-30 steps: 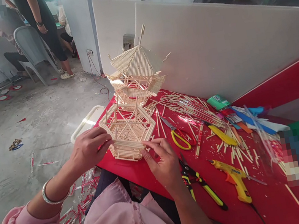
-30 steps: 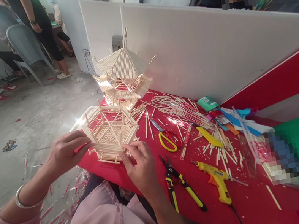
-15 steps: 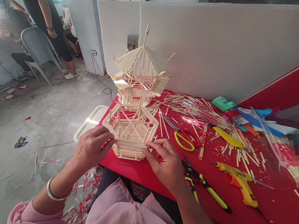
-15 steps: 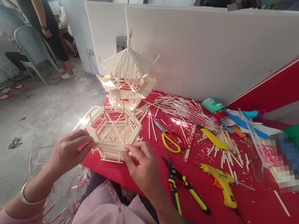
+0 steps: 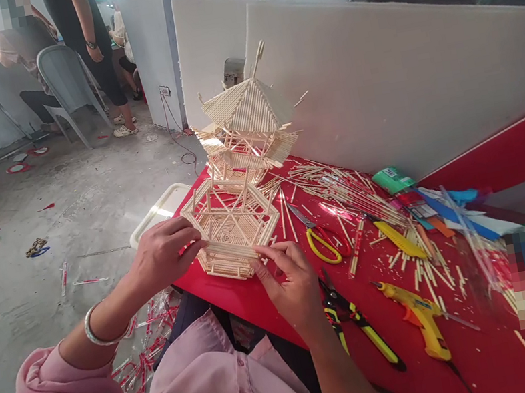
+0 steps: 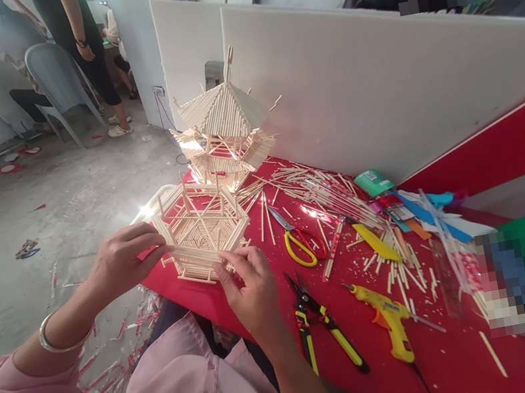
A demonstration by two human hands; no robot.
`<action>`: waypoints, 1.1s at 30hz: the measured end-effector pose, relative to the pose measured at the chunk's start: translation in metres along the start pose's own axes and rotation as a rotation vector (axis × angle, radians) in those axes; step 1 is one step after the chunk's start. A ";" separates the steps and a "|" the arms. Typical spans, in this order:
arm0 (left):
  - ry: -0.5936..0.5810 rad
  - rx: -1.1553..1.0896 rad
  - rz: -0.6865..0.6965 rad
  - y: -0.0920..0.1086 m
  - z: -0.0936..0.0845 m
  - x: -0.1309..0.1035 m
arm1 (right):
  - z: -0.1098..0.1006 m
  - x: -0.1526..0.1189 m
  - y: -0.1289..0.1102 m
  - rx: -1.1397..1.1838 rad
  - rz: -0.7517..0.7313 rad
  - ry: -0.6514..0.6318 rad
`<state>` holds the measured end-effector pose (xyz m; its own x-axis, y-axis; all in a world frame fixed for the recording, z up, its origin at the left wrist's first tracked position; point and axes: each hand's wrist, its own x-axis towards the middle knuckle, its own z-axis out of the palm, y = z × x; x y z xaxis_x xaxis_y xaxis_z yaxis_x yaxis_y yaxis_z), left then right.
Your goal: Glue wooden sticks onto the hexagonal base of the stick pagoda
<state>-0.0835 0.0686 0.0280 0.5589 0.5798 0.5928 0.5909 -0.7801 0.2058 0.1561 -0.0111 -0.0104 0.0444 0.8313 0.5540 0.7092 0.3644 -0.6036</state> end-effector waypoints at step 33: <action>-0.011 -0.016 -0.008 0.000 -0.001 0.001 | -0.003 0.000 0.000 -0.003 0.028 -0.032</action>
<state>-0.0832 0.0692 0.0295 0.5606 0.5882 0.5829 0.5857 -0.7793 0.2230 0.1577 -0.0124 -0.0089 0.0417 0.8540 0.5186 0.7103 0.3397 -0.6165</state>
